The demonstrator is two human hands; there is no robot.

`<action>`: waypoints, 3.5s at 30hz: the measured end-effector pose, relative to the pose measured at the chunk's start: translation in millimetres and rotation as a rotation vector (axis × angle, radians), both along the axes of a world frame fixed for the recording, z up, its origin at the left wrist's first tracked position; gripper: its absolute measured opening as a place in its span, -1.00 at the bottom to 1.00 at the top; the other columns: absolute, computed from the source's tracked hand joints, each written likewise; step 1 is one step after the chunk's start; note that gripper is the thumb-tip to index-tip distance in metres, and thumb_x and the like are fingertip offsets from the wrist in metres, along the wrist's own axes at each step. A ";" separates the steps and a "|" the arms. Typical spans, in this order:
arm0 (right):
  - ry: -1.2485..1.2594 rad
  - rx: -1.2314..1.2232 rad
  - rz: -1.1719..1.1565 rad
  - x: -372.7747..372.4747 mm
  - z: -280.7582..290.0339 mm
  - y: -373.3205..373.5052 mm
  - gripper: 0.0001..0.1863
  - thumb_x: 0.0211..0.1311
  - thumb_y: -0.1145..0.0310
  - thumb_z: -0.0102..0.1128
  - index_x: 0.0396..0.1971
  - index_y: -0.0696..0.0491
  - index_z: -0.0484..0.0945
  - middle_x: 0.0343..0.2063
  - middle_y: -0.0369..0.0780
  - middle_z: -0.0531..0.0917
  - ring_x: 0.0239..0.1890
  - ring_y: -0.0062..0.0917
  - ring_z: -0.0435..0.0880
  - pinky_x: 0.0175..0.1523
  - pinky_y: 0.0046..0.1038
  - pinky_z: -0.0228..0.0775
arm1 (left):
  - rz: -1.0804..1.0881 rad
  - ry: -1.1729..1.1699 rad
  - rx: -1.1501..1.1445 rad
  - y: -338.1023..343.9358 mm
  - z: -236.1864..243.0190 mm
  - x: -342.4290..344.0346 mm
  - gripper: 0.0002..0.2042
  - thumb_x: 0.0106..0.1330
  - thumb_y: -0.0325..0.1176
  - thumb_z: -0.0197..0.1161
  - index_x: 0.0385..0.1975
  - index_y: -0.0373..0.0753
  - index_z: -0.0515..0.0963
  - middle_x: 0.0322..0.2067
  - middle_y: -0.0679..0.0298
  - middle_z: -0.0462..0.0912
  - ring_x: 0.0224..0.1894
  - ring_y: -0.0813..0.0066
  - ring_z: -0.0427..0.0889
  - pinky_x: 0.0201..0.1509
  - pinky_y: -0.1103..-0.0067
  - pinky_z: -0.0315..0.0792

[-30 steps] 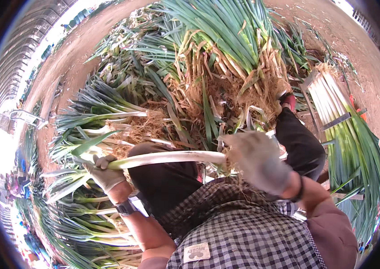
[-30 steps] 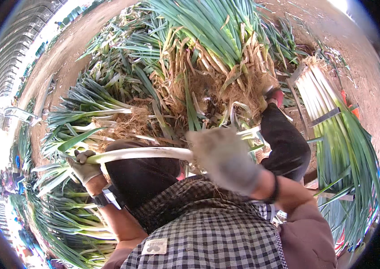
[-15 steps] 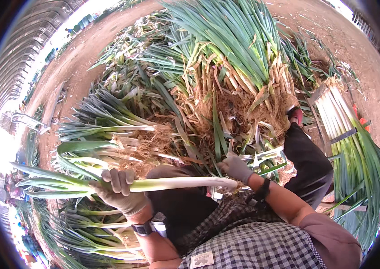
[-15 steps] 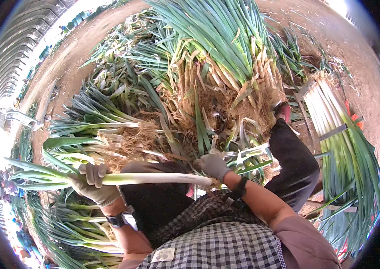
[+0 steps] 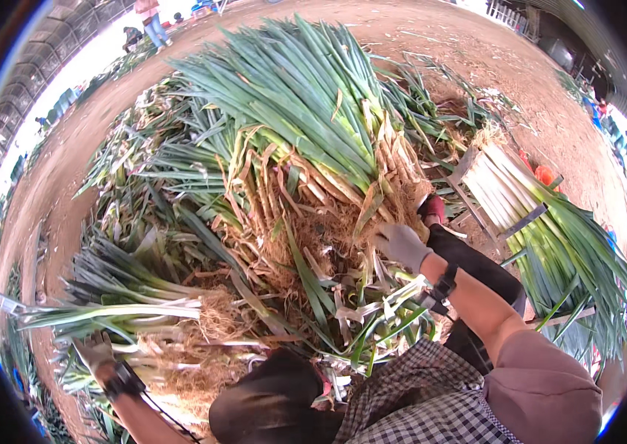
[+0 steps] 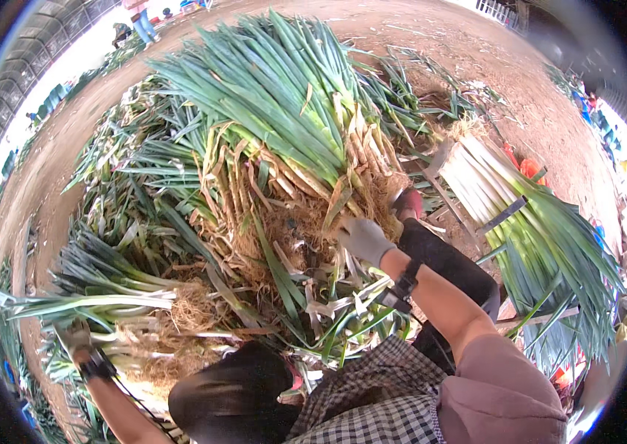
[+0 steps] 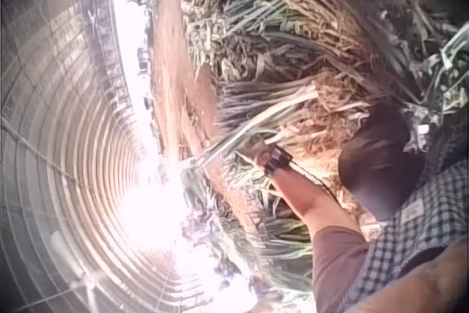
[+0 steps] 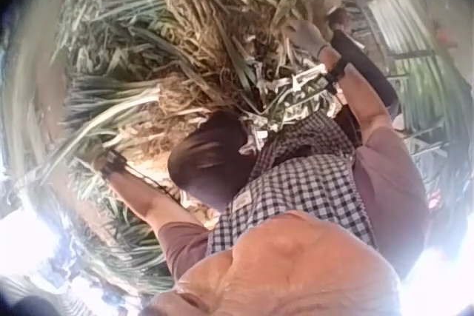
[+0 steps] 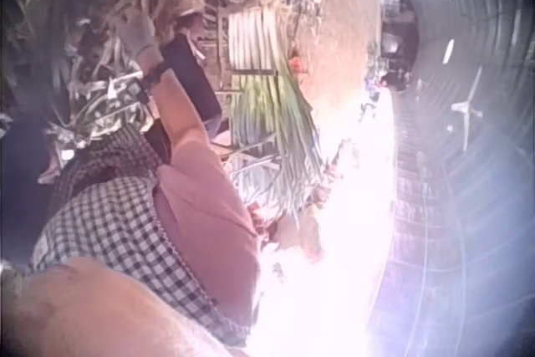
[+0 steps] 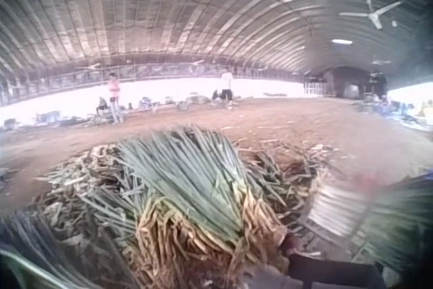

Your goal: Peeling off outer layers and cleaning freshly harvested green onions by hand.

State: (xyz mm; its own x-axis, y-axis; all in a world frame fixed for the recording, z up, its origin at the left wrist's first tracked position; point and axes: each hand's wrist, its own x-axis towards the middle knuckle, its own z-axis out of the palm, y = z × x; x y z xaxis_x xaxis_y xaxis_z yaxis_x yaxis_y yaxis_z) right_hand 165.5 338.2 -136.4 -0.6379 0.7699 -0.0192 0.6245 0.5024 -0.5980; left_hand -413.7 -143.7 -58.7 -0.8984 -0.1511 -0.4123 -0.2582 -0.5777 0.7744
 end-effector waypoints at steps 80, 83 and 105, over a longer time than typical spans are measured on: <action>0.300 0.254 -0.191 67.0 47.4 -148.5 -0.75 0.02 0.32 0.28 -0.31 0.05 0.47 -0.50 -0.13 0.61 -0.49 -0.25 0.63 -0.41 -0.23 0.43 | -0.255 0.456 -0.072 126.9 89.3 405.7 -0.84 0.31 -0.29 0.26 -0.22 -0.16 0.50 -0.44 0.41 0.53 -0.59 0.78 0.35 -0.70 0.84 0.12; -0.321 0.311 -0.299 111.7 -26.3 -96.5 -0.77 0.00 0.33 0.28 -0.30 0.02 0.53 -0.43 -0.16 0.63 -0.40 -0.24 0.65 -0.27 -0.16 0.47 | -0.019 0.560 -0.010 122.1 99.5 385.7 -0.79 0.30 -0.29 0.28 -0.18 -0.19 0.46 -0.42 0.37 0.53 -0.52 0.66 0.41 -0.52 0.73 0.35; 0.260 -0.274 0.702 44.5 119.8 -173.2 -0.45 0.15 -0.13 0.21 -0.10 0.06 0.56 -0.48 -0.07 0.66 -0.38 -0.18 0.67 -0.23 -0.27 0.46 | -0.703 0.765 -0.026 159.5 115.2 408.2 -0.76 0.28 -0.32 0.29 -0.15 -0.30 0.50 -0.19 0.26 0.59 -0.19 0.46 0.59 -0.03 0.53 0.49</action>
State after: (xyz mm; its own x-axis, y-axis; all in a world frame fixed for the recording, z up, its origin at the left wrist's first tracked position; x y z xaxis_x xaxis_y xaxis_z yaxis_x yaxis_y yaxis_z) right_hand 210.0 165.0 -16.5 -0.9821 0.1763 0.0666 0.0401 0.5407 -0.8403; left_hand -5.4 15.8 56.5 -0.8077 0.5073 0.3006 0.0352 -0.4674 0.8833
